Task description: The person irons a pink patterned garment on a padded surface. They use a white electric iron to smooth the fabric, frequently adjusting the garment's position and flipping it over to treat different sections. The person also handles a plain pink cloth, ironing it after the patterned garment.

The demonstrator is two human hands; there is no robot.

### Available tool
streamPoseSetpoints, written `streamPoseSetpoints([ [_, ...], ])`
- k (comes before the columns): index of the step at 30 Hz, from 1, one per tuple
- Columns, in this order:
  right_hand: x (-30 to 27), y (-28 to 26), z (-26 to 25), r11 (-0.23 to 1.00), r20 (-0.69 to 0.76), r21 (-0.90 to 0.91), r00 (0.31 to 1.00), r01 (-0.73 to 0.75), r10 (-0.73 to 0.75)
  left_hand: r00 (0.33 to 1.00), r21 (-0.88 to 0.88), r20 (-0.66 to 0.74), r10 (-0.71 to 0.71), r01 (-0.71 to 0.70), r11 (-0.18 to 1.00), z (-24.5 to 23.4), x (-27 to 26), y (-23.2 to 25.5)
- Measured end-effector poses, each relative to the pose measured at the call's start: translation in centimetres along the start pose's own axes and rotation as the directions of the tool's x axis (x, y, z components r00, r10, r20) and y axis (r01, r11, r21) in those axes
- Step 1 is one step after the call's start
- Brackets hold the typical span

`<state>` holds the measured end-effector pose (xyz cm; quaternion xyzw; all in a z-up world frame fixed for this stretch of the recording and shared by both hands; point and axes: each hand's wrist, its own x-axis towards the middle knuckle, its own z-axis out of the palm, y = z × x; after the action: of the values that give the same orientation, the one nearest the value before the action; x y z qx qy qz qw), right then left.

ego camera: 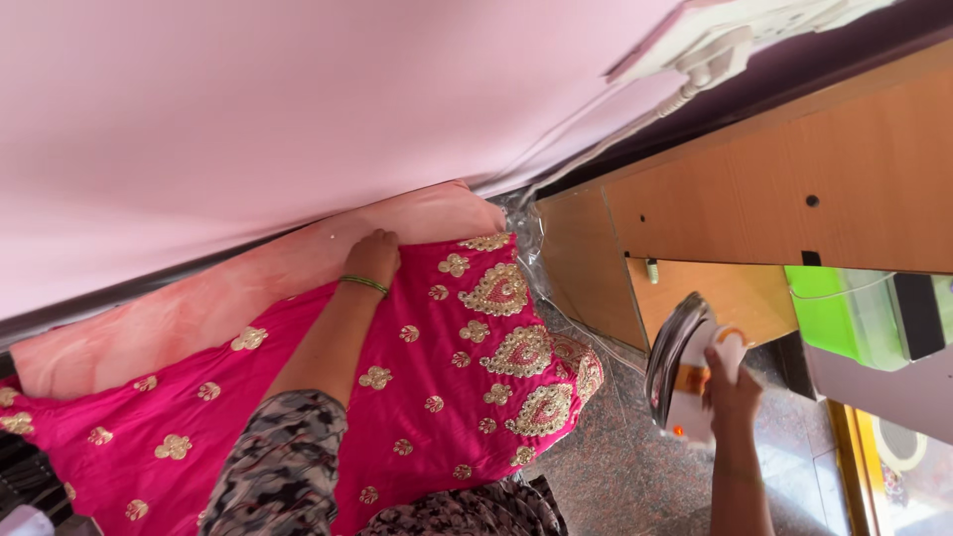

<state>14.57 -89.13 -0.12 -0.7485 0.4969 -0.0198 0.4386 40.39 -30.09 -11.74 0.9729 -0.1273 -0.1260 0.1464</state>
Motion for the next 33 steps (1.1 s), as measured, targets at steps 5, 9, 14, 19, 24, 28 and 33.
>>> streamPoseSetpoints([
  [5, -8.9, -0.9, 2.5, 0.997, 0.253, 0.026, 0.964, 0.073, -0.077, 0.996, 0.047, -0.036, -0.084, 0.085, 0.995, -0.2, -2.0, 1.5],
  [9, -16.3, -4.7, 10.3, 0.926, 0.559, 0.372, 0.812, -0.062, -0.17, 1.0, -0.143, -0.019, -0.004, 0.001, 0.99, -0.5, -2.3, 0.3],
  [14, -27.3, -12.1, 21.9, 0.953, 0.699, 0.285, 0.702, -0.099, -0.136, 0.992, -0.233, 0.038, 0.124, -0.112, 0.966, -1.3, -1.7, -1.6],
  [19, -29.3, -16.9, 28.5, 0.96, 0.754, 0.254, 0.646, -0.116, -0.121, 0.992, -0.217, 0.028, 0.121, -0.112, 0.97, -2.5, -2.0, -1.4],
  [24, -30.5, -18.0, 30.6, 0.976, 0.711, 0.119, 0.67, 0.185, -0.213, 0.987, -0.28, -0.045, 0.155, -0.161, 0.946, -3.5, -2.2, -1.7],
  [28, -30.8, -18.0, 31.5, 0.971, 0.671, 0.168, 0.702, 0.172, -0.24, 0.978, -0.332, 0.11, 0.176, -0.131, 0.934, -5.3, -2.9, -3.7],
  [33, -30.5, -18.2, 33.0, 0.967, 0.65, 0.196, 0.717, 0.165, -0.254, 0.915, -0.171, 0.352, 0.196, -0.143, 0.975, -6.6, -4.8, -8.3],
])
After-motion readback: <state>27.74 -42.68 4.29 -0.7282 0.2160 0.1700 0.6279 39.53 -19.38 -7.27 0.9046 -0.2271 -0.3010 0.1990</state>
